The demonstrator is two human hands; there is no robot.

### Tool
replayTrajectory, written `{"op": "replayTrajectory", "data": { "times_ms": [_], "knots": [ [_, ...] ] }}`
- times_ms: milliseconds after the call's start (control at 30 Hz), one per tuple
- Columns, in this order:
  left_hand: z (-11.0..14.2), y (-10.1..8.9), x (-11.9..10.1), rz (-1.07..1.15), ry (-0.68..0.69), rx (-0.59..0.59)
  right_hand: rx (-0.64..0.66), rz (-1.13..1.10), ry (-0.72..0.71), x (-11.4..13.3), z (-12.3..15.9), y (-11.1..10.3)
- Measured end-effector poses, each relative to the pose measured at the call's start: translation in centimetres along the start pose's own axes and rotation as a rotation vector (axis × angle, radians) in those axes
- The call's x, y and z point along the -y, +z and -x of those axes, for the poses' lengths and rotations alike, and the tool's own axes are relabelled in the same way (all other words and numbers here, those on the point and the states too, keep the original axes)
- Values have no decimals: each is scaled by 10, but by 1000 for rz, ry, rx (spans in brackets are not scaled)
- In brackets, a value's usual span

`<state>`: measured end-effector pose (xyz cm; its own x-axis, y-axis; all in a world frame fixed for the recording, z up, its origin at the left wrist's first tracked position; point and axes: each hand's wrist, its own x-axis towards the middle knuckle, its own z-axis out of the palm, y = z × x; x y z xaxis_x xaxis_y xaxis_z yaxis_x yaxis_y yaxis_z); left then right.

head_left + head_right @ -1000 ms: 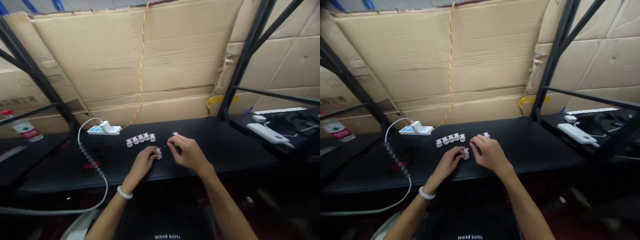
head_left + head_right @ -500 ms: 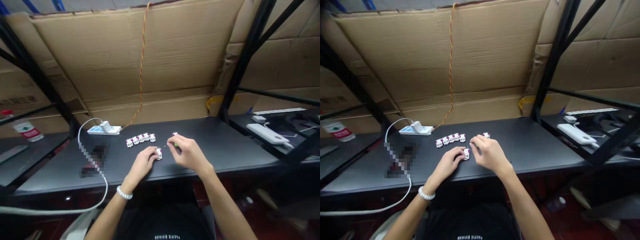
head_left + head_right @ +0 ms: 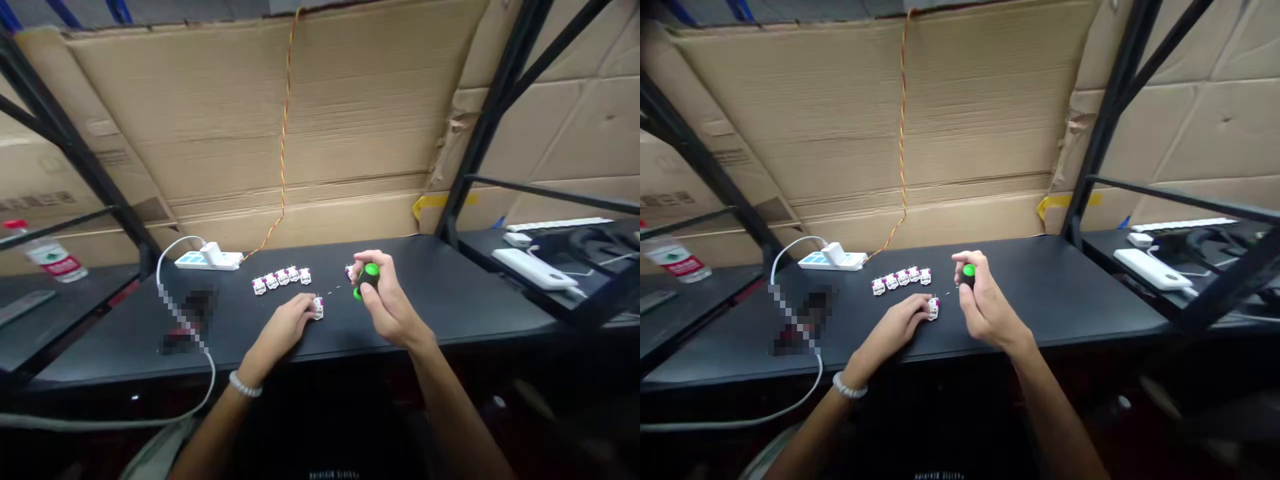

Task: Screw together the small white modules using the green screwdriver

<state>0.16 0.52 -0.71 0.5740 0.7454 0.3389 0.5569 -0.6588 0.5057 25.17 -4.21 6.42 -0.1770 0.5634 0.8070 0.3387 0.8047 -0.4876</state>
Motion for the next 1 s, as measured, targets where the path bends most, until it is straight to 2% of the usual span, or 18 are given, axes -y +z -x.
{"op": "replayTrajectory", "data": {
  "times_ms": [200, 267, 367, 533, 1000],
  "knots": [
    [1, 2, -12, -90, 29, 35, -186, -234, 116, -10, 1, 9],
    [3, 3, -18, -82, 60, 37, -260, -264, 135, -10, 0, 13],
    [4, 7, -27, -73, 89, 33, -306, -284, 159, -9, -2, 18],
    [6, 13, -34, -91, 107, 31, -321, -273, 177, -12, -2, 20],
    [5, 14, -35, -49, 70, 23, -245, -176, 132, -18, 2, 28]
  ]
}}
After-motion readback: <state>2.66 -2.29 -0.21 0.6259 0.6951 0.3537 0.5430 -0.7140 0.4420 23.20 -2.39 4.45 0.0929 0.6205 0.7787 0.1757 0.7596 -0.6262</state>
